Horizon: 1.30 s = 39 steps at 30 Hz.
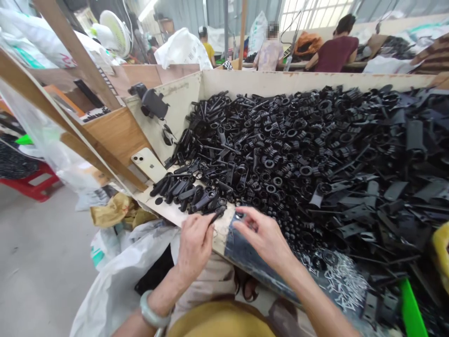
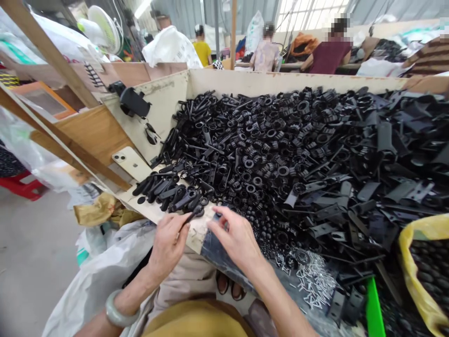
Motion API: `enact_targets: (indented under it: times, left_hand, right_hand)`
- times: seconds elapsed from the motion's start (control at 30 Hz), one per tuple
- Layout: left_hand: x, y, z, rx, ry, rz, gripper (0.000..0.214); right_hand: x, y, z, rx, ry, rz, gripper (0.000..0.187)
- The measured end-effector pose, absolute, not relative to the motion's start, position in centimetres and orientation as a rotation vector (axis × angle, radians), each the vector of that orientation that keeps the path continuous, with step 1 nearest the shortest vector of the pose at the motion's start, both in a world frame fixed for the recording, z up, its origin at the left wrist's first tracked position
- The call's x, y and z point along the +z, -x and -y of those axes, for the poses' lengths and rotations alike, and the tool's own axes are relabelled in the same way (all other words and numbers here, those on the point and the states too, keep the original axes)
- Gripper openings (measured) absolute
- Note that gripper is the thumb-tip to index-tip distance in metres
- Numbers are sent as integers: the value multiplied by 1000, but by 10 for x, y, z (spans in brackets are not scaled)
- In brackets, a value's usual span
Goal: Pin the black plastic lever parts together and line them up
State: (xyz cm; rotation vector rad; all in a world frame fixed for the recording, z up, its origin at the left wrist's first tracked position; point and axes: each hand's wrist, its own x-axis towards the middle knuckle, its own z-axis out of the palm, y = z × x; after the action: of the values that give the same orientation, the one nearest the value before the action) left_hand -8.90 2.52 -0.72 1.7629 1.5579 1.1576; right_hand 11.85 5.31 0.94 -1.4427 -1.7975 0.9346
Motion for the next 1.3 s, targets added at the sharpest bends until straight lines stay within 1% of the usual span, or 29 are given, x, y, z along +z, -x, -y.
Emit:
enact_targets:
  times: [0.1, 0.13, 0.23, 0.3, 0.4, 0.47, 0.53, 0.57, 0.63, 0.7, 0.77, 0.83, 0.93, 1.0, 1.07, 1.2, 1.3]
  left_hand:
    - [-17, 95, -39, 1101, -2019, -1876, 26]
    - [-22, 96, -42, 1058, -2110, -1950, 27]
    - [-34, 94, -46, 957, -2339, -2072, 31]
    - [-38, 93, -45, 963, -2424, -2072, 35]
    - [-38, 94, -41, 1112, -2398, -1981, 33]
    - [-33, 92, -38, 1257, -2254, -1786, 27]
    - [-25, 85, -34, 1291, -1974, -1529, 26]
    - [-20, 79, -33, 1235, -1776, -1450, 29]
    - [-11, 63, -30, 1089, -1327, -1306, 44]
    - [-4, 46, -28, 996, -950, -1132, 59]
    - [0, 31, -27, 926, -717, -1010, 62]
    - [1, 23, -27, 873, -597, -938, 59]
    - [0, 23, -28, 852, -539, -871, 53]
    - [1, 30, -30, 855, -514, -852, 48]
    - [4, 37, -31, 821, -456, -828, 44]
    - [10, 46, -32, 700, -311, -741, 40]
    - [9, 48, -30, 725, -347, -744, 39]
  right_hand:
    - [15, -103, -95, 475, 1603, 2056, 33]
    - [15, -97, -106, 407, 1642, 2081, 34]
    - [13, -81, -131, 310, 1732, 2102, 24]
    - [12, -76, -139, 282, 1766, 2101, 18]
    - [17, -81, -135, 259, 1804, 2071, 20]
    - [21, -93, -120, 240, 1818, 2005, 19]
    - [22, -106, -93, 230, 1757, 1888, 16]
    - [21, -111, -77, 230, 1688, 1817, 15]
    - [15, -118, -40, 210, 1557, 1755, 16]
    - [7, -120, -4, 167, 1483, 1811, 17]
    - [-1, -120, 23, 119, 1443, 1907, 16]
    - [-5, -123, 36, 168, 1416, 1965, 18]
    - [-4, -138, 27, 345, 1371, 1949, 15]
    - [-1, -152, 10, 373, 1392, 1888, 16]
    - [-1, -163, -11, 287, 1499, 1892, 14]
    - [-6, -169, -42, 77, 1765, 2228, 18]
    - [-9, -169, -50, 35, 1833, 2266, 13]
